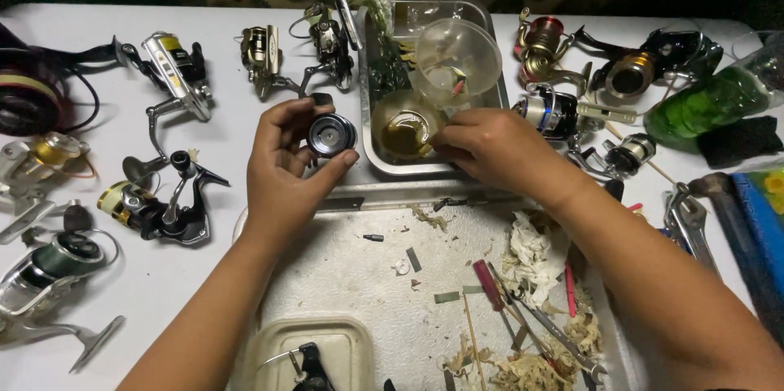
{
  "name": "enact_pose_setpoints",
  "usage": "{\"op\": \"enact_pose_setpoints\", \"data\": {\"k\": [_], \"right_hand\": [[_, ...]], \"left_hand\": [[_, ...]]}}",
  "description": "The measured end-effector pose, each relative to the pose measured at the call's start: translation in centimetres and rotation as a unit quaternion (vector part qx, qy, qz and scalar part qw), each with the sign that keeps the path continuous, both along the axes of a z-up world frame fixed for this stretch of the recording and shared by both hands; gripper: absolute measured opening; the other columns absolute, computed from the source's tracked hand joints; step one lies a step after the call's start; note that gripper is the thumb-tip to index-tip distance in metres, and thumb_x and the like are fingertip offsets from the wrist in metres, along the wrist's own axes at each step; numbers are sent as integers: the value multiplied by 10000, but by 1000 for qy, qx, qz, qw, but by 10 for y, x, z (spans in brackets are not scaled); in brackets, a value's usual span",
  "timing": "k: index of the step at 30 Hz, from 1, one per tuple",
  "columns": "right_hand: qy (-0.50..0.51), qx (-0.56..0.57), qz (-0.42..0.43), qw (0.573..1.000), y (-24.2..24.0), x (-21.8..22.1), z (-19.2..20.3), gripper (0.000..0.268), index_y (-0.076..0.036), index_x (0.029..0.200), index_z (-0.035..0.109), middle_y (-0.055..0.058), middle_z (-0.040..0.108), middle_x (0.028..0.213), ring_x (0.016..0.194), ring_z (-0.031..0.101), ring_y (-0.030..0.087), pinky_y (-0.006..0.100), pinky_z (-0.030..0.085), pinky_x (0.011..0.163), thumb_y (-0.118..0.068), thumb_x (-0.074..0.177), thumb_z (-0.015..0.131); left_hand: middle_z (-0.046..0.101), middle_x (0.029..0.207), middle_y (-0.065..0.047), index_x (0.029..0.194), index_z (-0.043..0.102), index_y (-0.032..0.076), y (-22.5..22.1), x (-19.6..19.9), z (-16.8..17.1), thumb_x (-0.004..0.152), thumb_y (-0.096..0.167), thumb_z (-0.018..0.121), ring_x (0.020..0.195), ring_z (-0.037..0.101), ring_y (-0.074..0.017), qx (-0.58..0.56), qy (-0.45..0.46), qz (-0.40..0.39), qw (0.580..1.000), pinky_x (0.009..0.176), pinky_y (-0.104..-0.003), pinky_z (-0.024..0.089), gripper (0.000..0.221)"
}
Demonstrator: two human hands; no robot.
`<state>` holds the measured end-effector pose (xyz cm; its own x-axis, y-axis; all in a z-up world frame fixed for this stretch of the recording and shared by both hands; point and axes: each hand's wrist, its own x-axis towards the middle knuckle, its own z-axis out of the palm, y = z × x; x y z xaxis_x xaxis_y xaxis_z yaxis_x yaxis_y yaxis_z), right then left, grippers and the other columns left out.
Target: Servicing and cleaning the internal components of a fishing reel spool on a workbench.
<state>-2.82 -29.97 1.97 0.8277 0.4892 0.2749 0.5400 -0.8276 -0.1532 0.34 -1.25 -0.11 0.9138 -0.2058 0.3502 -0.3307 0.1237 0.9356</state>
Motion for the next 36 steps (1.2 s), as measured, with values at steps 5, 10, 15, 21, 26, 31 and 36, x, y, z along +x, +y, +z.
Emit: {"op": "enact_pose_setpoints", "data": {"k": [5,10,15,21,26,31,36], "right_hand": [[30,-17,-13,999,4,-2,1,207,-98,969,763,123,763,897,874,753,314,393,600,745,-47,770,787],[72,-11,-63,995,-4,-9,10,226,-150,1074,785,102,775,908,868,756,256,330,601,749,-114,853,758],[-58,80,-174,980,-20,1,20,329,-79,1203,701,88,744,817,762,730,272,396,576,674,-165,894,771],[-49,-4,-202,978,-42,30,-18,188,-142,1045,752,46,723,762,752,730,265,361,574,688,-177,861,766],[-84,-24,-186,979,-31,14,-22,105,-121,941,774,70,715,718,666,719,271,352,571,600,-137,838,785],[-116,-74,-192,972,-31,7,-32,112,-147,913,774,63,702,705,637,710,264,356,566,571,-141,804,799],[-126,-65,-195,970,-35,18,-24,49,-144,875,748,61,662,675,653,708,294,370,572,585,-139,831,769]], "left_hand": [[672,1242,-170,1314,504,17,3,-4,-3,742,49,919,1150,664,-258,40,-16,-19,999,868,-312,605,707],[699,1208,-175,1288,537,4,4,-3,-9,706,49,942,1142,696,-288,74,-38,-33,996,872,-338,607,711],[717,1186,-176,1264,559,-9,5,-3,-8,704,36,933,1135,703,-316,79,-62,-48,994,863,-378,603,675],[730,1175,-171,1247,571,-20,11,2,-17,693,21,931,1135,707,-301,71,-76,-36,994,876,-374,604,662],[736,1164,-164,1237,581,-23,12,1,-11,691,14,922,1137,709,-303,83,-73,-40,993,868,-376,604,646],[737,1158,-173,1231,587,-31,11,2,-13,684,14,928,1141,709,-310,91,-77,-41,992,867,-379,604,646],[720,1180,-182,1270,576,-32,12,4,-16,691,-2,922,1144,695,-288,75,-57,-33,995,907,-380,591,676]]}}
